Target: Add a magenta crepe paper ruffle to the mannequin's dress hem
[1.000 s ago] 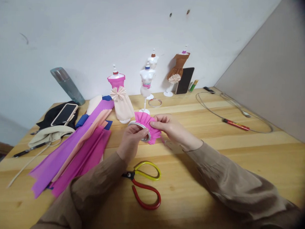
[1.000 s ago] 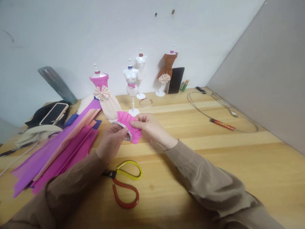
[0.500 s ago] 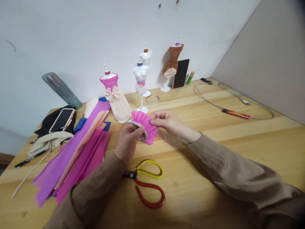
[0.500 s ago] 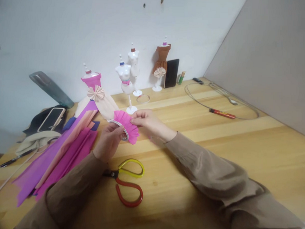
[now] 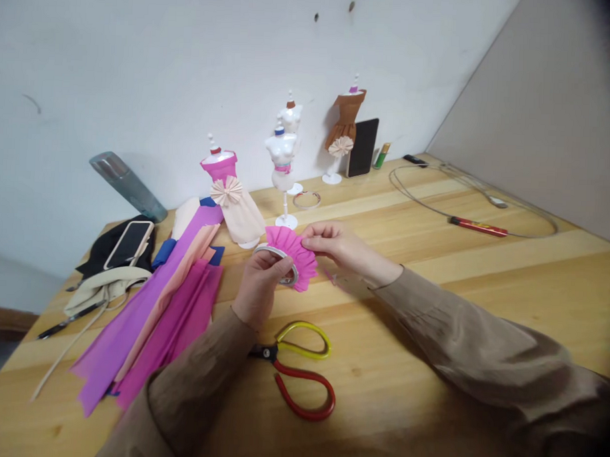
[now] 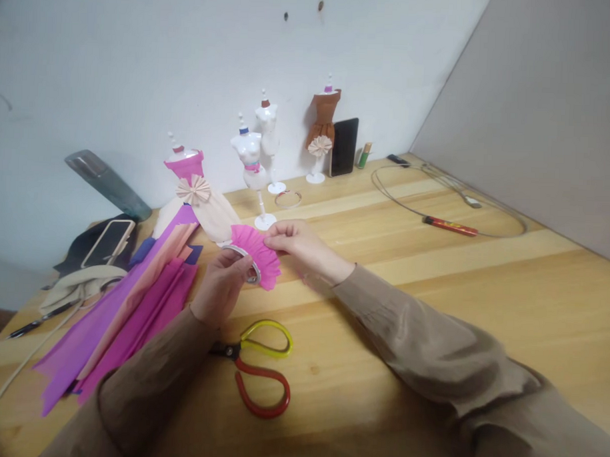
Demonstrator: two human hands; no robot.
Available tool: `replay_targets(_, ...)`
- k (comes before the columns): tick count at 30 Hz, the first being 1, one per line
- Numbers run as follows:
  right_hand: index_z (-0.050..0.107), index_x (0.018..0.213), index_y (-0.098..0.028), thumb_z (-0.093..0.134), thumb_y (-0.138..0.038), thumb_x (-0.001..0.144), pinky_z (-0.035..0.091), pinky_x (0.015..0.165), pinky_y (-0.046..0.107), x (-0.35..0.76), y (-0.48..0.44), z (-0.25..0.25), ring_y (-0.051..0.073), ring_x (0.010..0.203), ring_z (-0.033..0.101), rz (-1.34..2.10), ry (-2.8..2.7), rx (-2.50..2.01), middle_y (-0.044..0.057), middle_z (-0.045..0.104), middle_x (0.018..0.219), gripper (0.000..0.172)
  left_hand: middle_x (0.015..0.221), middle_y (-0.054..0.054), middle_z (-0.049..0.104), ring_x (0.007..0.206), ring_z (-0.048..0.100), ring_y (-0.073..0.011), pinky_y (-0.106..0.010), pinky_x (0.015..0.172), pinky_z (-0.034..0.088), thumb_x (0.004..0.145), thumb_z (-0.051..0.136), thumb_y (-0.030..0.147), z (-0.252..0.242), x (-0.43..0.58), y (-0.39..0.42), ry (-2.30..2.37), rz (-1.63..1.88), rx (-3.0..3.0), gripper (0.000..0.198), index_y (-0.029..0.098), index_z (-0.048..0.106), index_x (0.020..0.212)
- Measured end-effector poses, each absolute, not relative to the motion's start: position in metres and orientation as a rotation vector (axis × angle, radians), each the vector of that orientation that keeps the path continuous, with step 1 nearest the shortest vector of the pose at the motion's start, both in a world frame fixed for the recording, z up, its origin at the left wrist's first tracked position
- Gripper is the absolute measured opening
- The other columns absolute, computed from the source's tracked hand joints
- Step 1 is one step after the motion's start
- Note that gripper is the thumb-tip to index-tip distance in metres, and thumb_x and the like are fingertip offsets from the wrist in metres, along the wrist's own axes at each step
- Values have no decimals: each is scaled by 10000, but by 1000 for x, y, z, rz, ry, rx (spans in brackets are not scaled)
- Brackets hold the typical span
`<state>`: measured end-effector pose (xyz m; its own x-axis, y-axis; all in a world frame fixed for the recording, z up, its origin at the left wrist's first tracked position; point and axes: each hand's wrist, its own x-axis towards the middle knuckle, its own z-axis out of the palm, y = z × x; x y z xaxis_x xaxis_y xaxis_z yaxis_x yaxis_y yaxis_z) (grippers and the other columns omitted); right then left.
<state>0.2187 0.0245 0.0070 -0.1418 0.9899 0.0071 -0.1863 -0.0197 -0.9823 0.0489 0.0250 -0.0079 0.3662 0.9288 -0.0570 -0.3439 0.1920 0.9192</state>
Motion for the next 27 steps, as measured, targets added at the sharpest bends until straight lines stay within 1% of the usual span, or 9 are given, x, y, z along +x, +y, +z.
replay_targets(4,666,738,-145,728,-491,712,415,603,259,215,19,10,118,623,556,1455,-1160,-906,9,640,682,352,543,2,603,508,515,-86,-237,553,406,587,839,331,-8,49,24,725,1000,1005,291,131,628,597)
replay_targets(10,654,650,-158,832,-392,596,402,571,253,212,20,9,94,544,505,1379,-1081,-926,-13,618,604,299,538,9,606,506,521,-88,-239,555,415,566,851,319,-7,49,22,718,1001,986,291,137,627,595)
replay_targets(13,646,647,-159,805,-459,632,400,574,252,217,21,9,99,560,515,1436,-1070,-910,-10,614,608,340,553,1,615,514,527,-90,-239,558,416,582,841,316,-8,48,25,716,995,981,280,129,635,614)
replay_targets(16,661,721,-158,736,-562,686,407,589,259,221,20,11,123,625,553,1488,-1114,-920,17,649,691,413,560,0,619,513,529,-91,-238,553,414,588,838,310,-7,47,27,718,1005,956,278,130,629,624)
replay_targets(18,660,726,-155,756,-540,676,397,591,258,221,20,10,117,617,539,1465,-1215,-961,9,638,678,400,562,5,615,512,524,-87,-233,549,409,596,836,300,-5,47,27,698,1012,930,272,134,623,627)
replay_targets(20,642,675,-152,809,-474,631,379,579,255,220,21,10,100,572,504,1412,-1280,-1013,-10,608,619,365,574,6,614,520,523,-83,-230,554,409,601,836,295,-2,47,27,673,1008,910,271,131,622,632)
replay_targets(22,622,628,-156,832,-458,594,373,567,255,220,21,9,92,541,486,1395,-1253,-1032,-20,590,580,369,592,3,612,533,521,-81,-230,560,408,603,838,298,1,47,26,657,1000,893,280,126,620,637)
replay_targets(25,647,678,-161,780,-539,640,411,596,263,221,19,11,112,591,536,1460,-1203,-978,-1,624,641,402,601,9,595,547,510,-79,-225,555,391,603,837,288,5,47,26,650,998,854,288,128,600,637)
replay_targets(27,673,746,-161,753,-547,678,426,613,262,221,16,13,118,628,559,1496,-1247,-949,5,642,688,400,598,19,576,550,501,-78,-222,551,384,601,837,276,5,46,27,652,1005,819,295,135,580,635)
